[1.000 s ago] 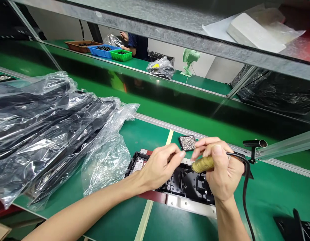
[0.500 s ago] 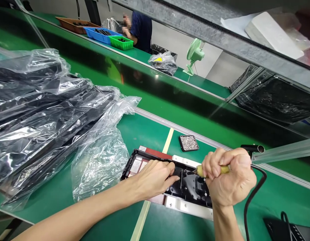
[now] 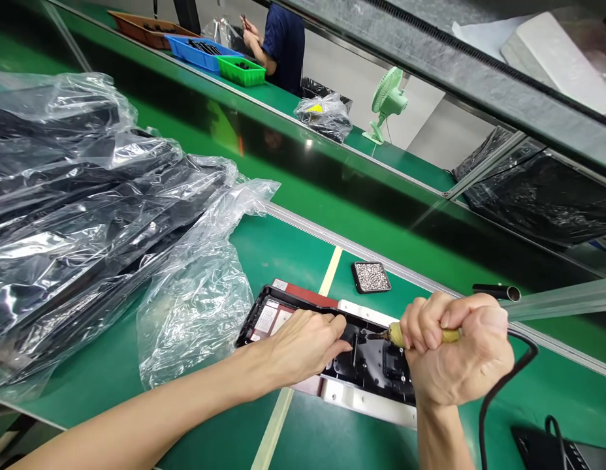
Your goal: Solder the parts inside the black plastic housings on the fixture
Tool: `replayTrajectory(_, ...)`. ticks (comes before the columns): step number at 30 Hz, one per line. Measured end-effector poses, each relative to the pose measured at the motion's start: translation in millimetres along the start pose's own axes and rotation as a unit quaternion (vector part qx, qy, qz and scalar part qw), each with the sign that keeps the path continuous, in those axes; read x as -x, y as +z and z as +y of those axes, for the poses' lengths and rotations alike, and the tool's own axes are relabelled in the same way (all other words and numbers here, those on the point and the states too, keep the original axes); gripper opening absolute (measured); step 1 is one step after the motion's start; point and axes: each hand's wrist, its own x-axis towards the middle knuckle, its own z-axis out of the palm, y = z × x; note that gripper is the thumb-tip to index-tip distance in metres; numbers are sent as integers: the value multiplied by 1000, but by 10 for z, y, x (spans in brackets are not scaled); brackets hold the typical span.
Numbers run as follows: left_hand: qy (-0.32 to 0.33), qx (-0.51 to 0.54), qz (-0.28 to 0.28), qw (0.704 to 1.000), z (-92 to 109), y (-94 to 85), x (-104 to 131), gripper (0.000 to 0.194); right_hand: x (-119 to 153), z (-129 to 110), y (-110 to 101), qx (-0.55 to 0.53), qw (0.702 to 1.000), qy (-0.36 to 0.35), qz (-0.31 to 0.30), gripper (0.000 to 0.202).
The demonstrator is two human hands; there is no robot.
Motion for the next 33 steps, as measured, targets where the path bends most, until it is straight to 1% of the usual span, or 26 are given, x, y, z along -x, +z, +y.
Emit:
replayTrajectory(9,-1,17,-11,1000,4,0,-6,28,9,28,-18,-4,1000,1,3,31)
replayTrajectory(17,-1,1,1,1000,-10,48,7,26,4,5,28,5,1000,-3,13,31)
replayTrajectory(25,2,-9,5,1000,-13,71,4,26,13,-3,46,9,1000,6,27,28)
replayTrajectory(33,12,-7,16,1000,-20,76,6,24,11,-25,61,3,999,32,43,27)
